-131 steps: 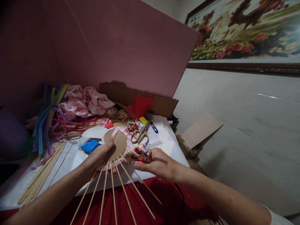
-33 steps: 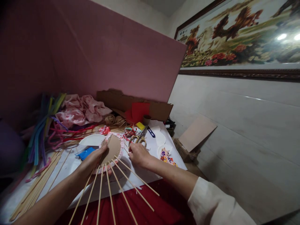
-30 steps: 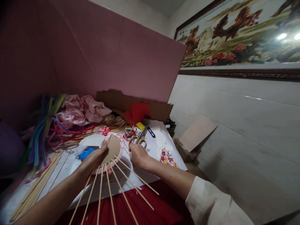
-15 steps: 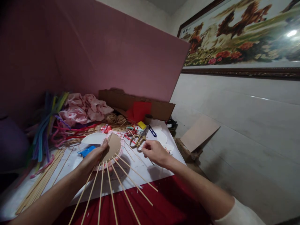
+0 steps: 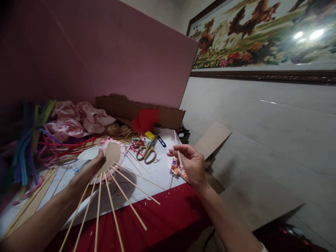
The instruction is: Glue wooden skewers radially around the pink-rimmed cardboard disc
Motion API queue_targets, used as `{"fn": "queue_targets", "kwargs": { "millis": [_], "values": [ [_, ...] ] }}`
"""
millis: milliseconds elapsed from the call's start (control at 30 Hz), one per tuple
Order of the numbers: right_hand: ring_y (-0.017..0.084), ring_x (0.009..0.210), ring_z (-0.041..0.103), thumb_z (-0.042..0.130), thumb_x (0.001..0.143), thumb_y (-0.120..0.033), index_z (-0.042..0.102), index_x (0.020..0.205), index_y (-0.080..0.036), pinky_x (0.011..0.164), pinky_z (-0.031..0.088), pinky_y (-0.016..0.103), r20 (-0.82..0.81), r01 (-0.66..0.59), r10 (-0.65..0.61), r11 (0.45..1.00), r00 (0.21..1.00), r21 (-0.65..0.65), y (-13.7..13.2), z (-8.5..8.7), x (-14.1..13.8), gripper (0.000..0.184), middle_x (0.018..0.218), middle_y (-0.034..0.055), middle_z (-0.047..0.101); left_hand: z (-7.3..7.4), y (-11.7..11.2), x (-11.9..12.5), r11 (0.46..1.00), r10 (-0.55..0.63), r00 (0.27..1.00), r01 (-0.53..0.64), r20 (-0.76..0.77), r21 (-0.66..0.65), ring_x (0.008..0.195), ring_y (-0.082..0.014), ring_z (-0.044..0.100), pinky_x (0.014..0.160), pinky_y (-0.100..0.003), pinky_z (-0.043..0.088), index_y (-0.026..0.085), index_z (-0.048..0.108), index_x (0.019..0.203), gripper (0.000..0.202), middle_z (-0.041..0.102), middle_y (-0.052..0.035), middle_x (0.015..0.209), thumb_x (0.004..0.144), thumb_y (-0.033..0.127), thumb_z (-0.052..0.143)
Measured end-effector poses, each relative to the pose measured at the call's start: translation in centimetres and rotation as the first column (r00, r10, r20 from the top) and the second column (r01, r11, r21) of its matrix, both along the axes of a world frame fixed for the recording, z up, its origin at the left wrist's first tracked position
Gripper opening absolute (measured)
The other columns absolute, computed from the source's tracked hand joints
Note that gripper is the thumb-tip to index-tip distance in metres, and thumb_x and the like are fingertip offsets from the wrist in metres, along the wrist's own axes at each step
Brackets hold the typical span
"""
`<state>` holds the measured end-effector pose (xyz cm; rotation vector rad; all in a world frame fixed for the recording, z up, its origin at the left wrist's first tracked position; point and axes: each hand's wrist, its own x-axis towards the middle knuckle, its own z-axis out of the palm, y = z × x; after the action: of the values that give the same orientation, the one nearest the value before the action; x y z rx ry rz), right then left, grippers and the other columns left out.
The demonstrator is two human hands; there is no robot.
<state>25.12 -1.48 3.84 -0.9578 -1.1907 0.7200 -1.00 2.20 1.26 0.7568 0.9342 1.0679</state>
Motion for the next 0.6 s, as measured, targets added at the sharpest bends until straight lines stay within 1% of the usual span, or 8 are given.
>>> {"fn": "queue_targets", "kwargs": {
  "millis": [67,100,200,300,367,433,500,600],
  "values": [
    [0.011,0.053,0.054,0.058,0.07,-0.024,0.056,0.08,-0.015,0.037,0.033,0.017,-0.177,0.13,-0.12,0.99,0.977,0.047,-0.5,-0.2,-0.5,0.014,0.065,0.0014,0.058,0.3,-0.2,-0.2,1.0,-0.026,0.999,0.025,0.034,0.017,0.04,-0.0117,0.054,0.035,-0.02,0.044,0.014,0.045,0.11,0.042,0.061,-0.0034,0.06,0.078,0.04,0.039],
    [0.008,0.049,0.051,0.057,0.072,-0.025,0.056,0.081,-0.016,0.036,0.032,0.016,-0.27,0.15,-0.132,0.988,0.954,0.046,-0.7,-0.3,-0.9,0.013,0.063,-0.0001,0.055,0.5,-0.3,-0.3,0.999,-0.039,0.998,0.039,0.045,0.019,0.04,-0.0116,0.054,0.035,-0.02,0.045,0.014,0.044,0.111,0.043,0.061,-0.0036,0.06,0.078,0.04,0.037],
    [0.005,0.047,0.045,0.053,0.074,-0.03,0.053,0.083,-0.018,0.036,0.03,0.015,-0.455,0.092,-0.077,0.996,0.887,0.011,-1.5,-0.8,-3.1,0.015,0.064,-0.0021,0.05,0.7,-0.4,-0.3,0.997,-0.081,0.993,0.079,0.087,0.023,0.039,-0.0115,0.054,0.035,-0.02,0.044,0.012,0.044,0.109,0.043,0.06,-0.0041,0.058,0.08,0.041,0.032],
    [0.007,0.051,0.048,0.051,0.075,-0.034,0.049,0.08,-0.019,0.038,0.034,0.017,-0.501,0.052,-0.042,0.999,0.865,0.006,-1.8,-1.8,-5.8,0.016,0.067,-0.0009,0.051,0.4,-0.4,-0.4,0.996,-0.086,0.991,0.083,0.107,0.029,0.04,-0.0115,0.054,0.035,-0.02,0.045,0.012,0.046,0.107,0.042,0.06,-0.0036,0.057,0.08,0.042,0.032],
    [0.008,0.05,0.047,0.055,0.073,-0.031,0.046,0.077,-0.019,0.04,0.035,0.018,-0.496,0.02,-0.012,1.0,0.868,0.012,-1.9,-2.8,-7.3,0.016,0.066,-0.0013,0.05,0.0,-0.3,-0.5,0.994,-0.104,0.988,0.098,0.118,0.051,0.039,-0.0108,0.054,0.036,-0.02,0.045,0.013,0.048,0.104,0.041,0.06,-0.0031,0.057,0.078,0.042,0.036],
    [0.007,0.048,0.045,0.06,0.069,-0.027,0.044,0.073,-0.019,0.04,0.034,0.018,-0.491,-0.014,0.03,0.999,0.871,0.037,-1.8,-3.8,-8.4,0.018,0.066,-0.0024,0.049,-0.3,-0.2,-0.6,0.992,-0.115,0.985,0.107,0.126,0.074,0.038,-0.0105,0.053,0.037,-0.02,0.045,0.013,0.05,0.102,0.04,0.061,-0.0027,0.057,0.077,0.042,0.039],
    [0.006,0.046,0.043,0.06,0.069,-0.025,0.045,0.072,-0.019,0.04,0.033,0.018,-0.492,-0.039,0.056,0.998,0.869,0.044,-1.8,-4.6,-9.2,0.016,0.065,-0.0028,0.048,-0.4,-0.3,-0.6,0.993,-0.098,0.989,0.091,0.114,0.071,0.037,-0.0106,0.053,0.035,-0.02,0.044,0.013,0.05,0.101,0.04,0.061,-0.0027,0.057,0.075,0.043,0.042],
    [0.007,0.046,0.044,0.054,0.074,-0.029,0.05,0.077,-0.019,0.042,0.035,0.021,-0.508,-0.032,0.036,0.999,0.861,0.017,-2.0,-5.6,-10.0,0.012,0.065,-0.0012,0.05,0.0,-0.6,-0.5,0.995,-0.096,0.99,0.092,0.103,0.045,0.035,-0.0104,0.052,0.03,-0.018,0.038,0.013,0.051,0.098,0.039,0.061,-0.0029,0.057,0.074,0.043,0.043]
  ]
}}
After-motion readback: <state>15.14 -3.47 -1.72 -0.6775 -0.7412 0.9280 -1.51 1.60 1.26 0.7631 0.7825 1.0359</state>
